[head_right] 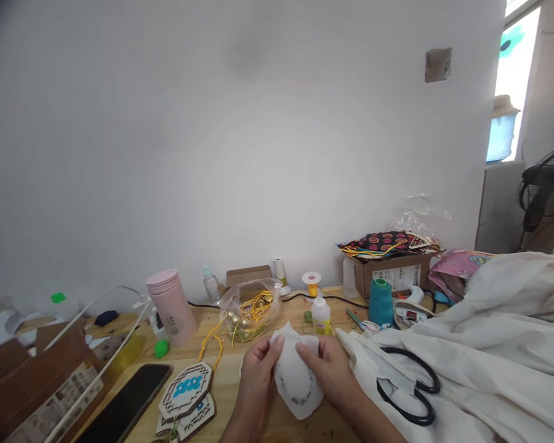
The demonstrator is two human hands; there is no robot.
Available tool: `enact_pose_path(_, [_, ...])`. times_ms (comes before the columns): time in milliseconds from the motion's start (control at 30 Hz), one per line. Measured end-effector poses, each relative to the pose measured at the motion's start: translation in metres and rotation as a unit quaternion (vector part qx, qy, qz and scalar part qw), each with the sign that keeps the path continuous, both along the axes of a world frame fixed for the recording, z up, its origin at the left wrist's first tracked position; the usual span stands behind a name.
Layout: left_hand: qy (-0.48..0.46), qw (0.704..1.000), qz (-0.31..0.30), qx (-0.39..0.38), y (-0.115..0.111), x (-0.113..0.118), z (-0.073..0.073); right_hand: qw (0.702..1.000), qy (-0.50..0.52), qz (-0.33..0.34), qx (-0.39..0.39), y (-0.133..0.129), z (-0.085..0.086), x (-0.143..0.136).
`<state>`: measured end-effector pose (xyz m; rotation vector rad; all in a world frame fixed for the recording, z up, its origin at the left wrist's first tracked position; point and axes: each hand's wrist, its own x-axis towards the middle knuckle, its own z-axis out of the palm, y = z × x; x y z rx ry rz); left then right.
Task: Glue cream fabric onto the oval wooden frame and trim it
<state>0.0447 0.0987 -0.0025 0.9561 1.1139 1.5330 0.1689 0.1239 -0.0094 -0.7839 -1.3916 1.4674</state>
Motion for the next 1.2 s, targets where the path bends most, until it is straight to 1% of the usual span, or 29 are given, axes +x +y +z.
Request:
enact_pose_path(100, [0.02, 0.999, 0.026, -0.004, 0.001, 0.0, -0.002, 0.999, -0.021, 0.009, 0.027, -0.001, -0.001, 0.0])
enact_pose_path(167, [0.035, 0.999, 0.036, -0.003, 0.001, 0.001, -0.004, 0.999, -0.038, -0.01, 0.033, -0.002, 0.0, 0.0])
enact_pose_path(300, [0.048, 0.998, 0.035, -0.003, 0.0, 0.005, -0.004, 0.995, -0.066, -0.058, 0.039, -0.003, 0.002, -0.002])
enact_pose_path(400, [0.04, 0.998, 0.047, -0.01, -0.001, 0.006, -0.001, 0.997, -0.055, -0.053, 0.033, -0.003, 0.002, -0.004])
enact_pose_path(500, [0.029, 0.997, 0.065, -0.013, -0.002, 0.004, 0.001, 1.0, -0.009, -0.008, 0.002, -0.005, 0.004, -0.005])
enact_pose_path(600, [0.017, 0.996, 0.09, -0.008, -0.001, 0.0, 0.002, 0.994, 0.058, 0.086, -0.024, -0.009, 0.008, -0.006])
enact_pose_path(667, [0.007, 0.995, 0.104, -0.005, 0.0, -0.004, 0.001, 0.985, 0.092, 0.147, -0.02, -0.012, 0.011, -0.006])
enact_pose_path(733, [-0.006, 0.994, 0.109, -0.005, 0.001, -0.006, 0.0, 0.978, 0.106, 0.178, -0.015, -0.014, 0.013, -0.005])
enact_pose_path(767, [-0.012, 0.994, 0.108, -0.005, 0.001, -0.008, -0.001, 0.978, 0.108, 0.178, -0.018, -0.014, 0.014, -0.005])
enact_pose_path(867, [-0.03, 0.995, 0.094, -0.002, 0.002, -0.009, -0.002, 0.983, 0.104, 0.143, -0.043, -0.013, 0.013, -0.004])
enact_pose_path(933, [-0.044, 0.997, 0.07, 0.002, 0.002, -0.008, -0.002, 0.987, 0.103, 0.108, -0.056, -0.011, 0.013, -0.004])
enact_pose_path(1067, [-0.083, 0.996, -0.011, 0.018, 0.0, -0.002, 0.003, 0.988, 0.133, 0.044, -0.067, -0.009, 0.014, -0.001])
enact_pose_path(1200, [-0.118, 0.989, -0.079, 0.036, -0.004, 0.003, 0.006, 0.982, 0.169, 0.015, -0.086, -0.008, 0.016, 0.001])
